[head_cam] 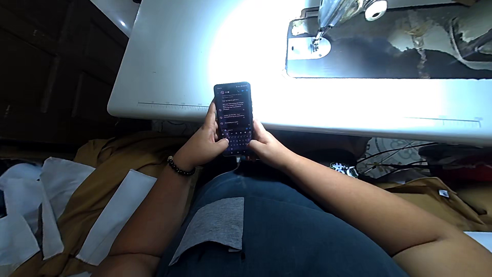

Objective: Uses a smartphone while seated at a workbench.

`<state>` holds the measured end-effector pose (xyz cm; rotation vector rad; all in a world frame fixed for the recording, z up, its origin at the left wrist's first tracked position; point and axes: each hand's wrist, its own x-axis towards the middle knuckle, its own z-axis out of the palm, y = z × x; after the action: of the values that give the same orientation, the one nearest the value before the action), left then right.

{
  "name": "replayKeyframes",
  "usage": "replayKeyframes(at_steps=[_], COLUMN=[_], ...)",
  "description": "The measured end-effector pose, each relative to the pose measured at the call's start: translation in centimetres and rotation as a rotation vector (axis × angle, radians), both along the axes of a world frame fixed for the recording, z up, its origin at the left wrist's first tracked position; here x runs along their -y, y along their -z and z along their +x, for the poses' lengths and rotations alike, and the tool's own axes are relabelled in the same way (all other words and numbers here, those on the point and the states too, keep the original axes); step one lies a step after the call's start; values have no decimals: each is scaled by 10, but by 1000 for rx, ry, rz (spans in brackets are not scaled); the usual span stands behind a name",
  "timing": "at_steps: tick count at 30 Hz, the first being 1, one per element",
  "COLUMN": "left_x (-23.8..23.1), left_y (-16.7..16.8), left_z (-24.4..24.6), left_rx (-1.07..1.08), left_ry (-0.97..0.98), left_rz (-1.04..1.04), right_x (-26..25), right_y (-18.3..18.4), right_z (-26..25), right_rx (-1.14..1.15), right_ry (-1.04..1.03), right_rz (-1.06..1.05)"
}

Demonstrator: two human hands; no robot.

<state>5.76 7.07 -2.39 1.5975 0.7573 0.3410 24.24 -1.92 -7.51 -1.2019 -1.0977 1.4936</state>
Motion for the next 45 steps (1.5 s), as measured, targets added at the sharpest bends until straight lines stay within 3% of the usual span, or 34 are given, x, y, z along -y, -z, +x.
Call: replayKeyframes(at_steps=[22,31,38,45], left_x=[1,3,0,1], left_y=[-5,-6,-4,-2], left_z=[1,0,-3,-1], left_rx=[3,-86,-73,-42], left_ry=[6,5,-2,5], left_rz=[-10,98,48,27], right_x=[0,-3,1,-1], right_y=[1,1,1,1], right_z=[1,-11,-2,-7], right_rx=[29,230,108,155], right_ry=[-14,142,47,88], right_rz=[13,2,64,23])
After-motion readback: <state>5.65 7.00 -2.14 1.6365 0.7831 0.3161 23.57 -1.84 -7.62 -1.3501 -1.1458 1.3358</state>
